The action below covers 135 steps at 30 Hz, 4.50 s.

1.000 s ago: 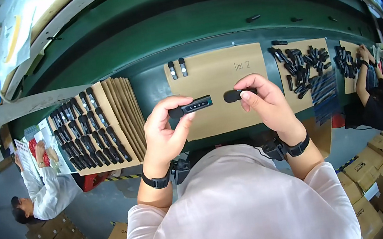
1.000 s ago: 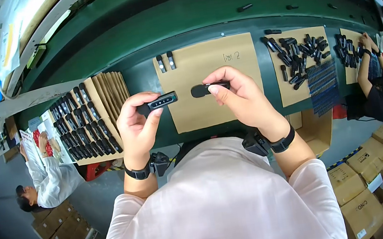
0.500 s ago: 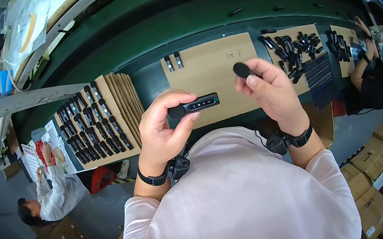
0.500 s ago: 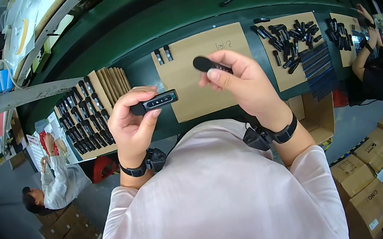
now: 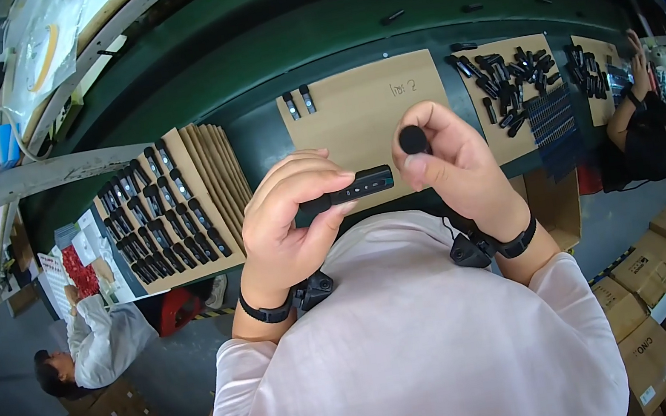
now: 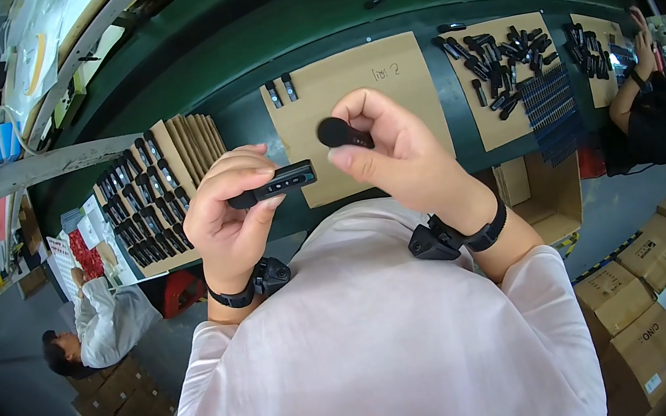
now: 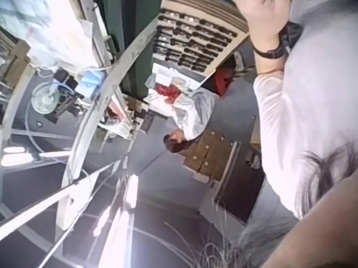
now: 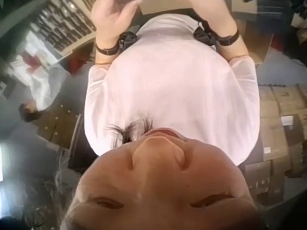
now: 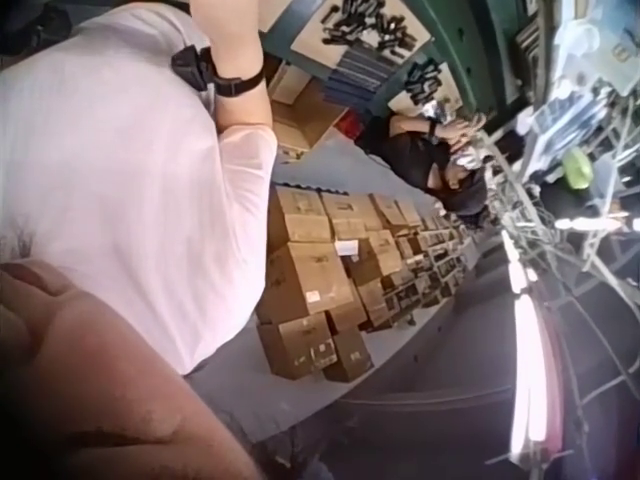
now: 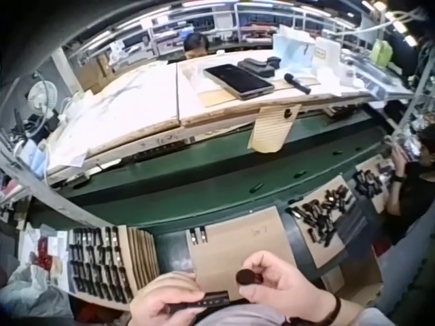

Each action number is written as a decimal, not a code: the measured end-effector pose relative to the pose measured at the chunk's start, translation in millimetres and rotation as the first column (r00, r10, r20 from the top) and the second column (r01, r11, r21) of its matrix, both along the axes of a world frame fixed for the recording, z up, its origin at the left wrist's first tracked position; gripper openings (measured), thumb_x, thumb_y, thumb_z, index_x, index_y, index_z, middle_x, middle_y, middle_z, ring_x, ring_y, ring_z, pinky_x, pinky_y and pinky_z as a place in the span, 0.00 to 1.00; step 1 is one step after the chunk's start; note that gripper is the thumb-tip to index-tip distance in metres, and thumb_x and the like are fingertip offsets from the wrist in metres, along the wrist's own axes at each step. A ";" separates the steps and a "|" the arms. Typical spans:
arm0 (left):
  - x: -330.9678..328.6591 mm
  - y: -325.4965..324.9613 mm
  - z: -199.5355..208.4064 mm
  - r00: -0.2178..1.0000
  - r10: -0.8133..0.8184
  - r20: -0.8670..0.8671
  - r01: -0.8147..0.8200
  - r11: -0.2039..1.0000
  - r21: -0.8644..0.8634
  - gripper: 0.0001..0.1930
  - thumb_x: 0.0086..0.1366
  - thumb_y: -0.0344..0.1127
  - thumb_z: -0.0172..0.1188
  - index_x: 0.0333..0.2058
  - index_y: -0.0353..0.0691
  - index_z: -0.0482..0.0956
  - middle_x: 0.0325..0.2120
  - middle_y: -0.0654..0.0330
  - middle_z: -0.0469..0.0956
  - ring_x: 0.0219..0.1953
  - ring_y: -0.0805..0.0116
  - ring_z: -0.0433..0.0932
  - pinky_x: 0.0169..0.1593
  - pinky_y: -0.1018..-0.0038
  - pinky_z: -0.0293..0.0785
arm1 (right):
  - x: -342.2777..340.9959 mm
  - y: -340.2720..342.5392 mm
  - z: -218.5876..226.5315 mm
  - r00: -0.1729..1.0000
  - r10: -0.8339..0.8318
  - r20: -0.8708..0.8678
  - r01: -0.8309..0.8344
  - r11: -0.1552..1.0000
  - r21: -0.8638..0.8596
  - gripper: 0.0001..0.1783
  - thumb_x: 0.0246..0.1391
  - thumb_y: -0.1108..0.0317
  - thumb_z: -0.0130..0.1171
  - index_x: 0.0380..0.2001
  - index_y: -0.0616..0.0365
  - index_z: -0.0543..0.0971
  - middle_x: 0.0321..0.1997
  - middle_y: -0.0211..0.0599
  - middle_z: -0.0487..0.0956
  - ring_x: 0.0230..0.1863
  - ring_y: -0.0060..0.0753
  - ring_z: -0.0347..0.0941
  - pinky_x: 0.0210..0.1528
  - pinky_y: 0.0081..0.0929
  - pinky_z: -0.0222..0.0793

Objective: Manually assembling small black plastic electronic components by snapping two parts together and placing the assembly into a storage tray.

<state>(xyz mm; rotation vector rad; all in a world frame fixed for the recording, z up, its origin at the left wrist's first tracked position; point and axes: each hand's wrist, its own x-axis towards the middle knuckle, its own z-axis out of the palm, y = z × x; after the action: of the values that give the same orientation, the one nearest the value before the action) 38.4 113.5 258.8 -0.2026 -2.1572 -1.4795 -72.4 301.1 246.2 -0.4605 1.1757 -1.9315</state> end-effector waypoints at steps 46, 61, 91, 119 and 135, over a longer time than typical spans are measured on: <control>-142.0 -84.4 -258.5 0.713 0.442 0.544 -0.121 0.842 -0.526 0.09 0.53 0.35 0.66 0.35 0.46 0.83 0.36 0.64 0.77 0.46 0.59 0.72 0.49 0.63 0.68 | -19.7 45.2 -90.4 0.771 0.126 -0.625 0.314 0.778 0.544 0.13 0.56 0.75 0.57 0.46 0.63 0.76 0.35 0.39 0.76 0.30 0.30 0.70 0.32 0.20 0.66; -142.6 -81.3 -249.8 0.716 0.484 0.503 -0.095 0.782 -0.616 0.09 0.52 0.36 0.68 0.34 0.47 0.85 0.37 0.65 0.75 0.47 0.60 0.70 0.49 0.63 0.67 | -27.4 34.2 -92.3 0.763 0.163 -0.626 0.305 0.763 0.570 0.14 0.56 0.75 0.57 0.46 0.63 0.76 0.35 0.39 0.75 0.31 0.31 0.71 0.33 0.21 0.67; -32.2 15.6 -70.5 0.885 -0.138 0.445 -0.063 0.911 0.408 0.10 0.58 0.22 0.63 0.39 0.33 0.76 0.37 0.59 0.78 0.42 0.71 0.75 0.50 0.74 0.69 | -8.1 1.0 -55.1 0.720 -0.070 -0.690 0.308 0.924 0.227 0.15 0.46 0.78 0.64 0.41 0.60 0.79 0.35 0.36 0.75 0.35 0.30 0.71 0.36 0.24 0.67; -87.5 -124.5 -195.9 0.789 0.380 0.482 -0.342 0.924 -0.170 0.11 0.57 0.24 0.60 0.41 0.32 0.78 0.35 0.55 0.79 0.38 0.67 0.78 0.46 0.74 0.73 | -75.9 -85.3 -205.1 0.743 0.286 -0.605 0.370 0.578 0.728 0.12 0.45 0.69 0.63 0.32 0.64 0.73 0.29 0.47 0.78 0.32 0.51 0.76 0.36 0.39 0.72; -147.5 -163.4 -293.8 0.752 0.571 0.330 -0.398 0.792 -0.463 0.15 0.53 0.31 0.65 0.41 0.37 0.78 0.37 0.54 0.77 0.40 0.56 0.76 0.47 0.64 0.73 | -82.3 -117.1 -252.2 0.705 0.391 -0.592 0.458 0.386 0.801 0.16 0.48 0.65 0.64 0.35 0.63 0.72 0.35 0.48 0.79 0.38 0.52 0.76 0.40 0.43 0.72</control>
<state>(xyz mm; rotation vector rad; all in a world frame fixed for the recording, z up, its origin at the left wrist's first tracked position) -109.1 -49.9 -35.0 0.6239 -2.5700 -0.8556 -154.6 184.0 -6.0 -0.5400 2.5861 -0.6879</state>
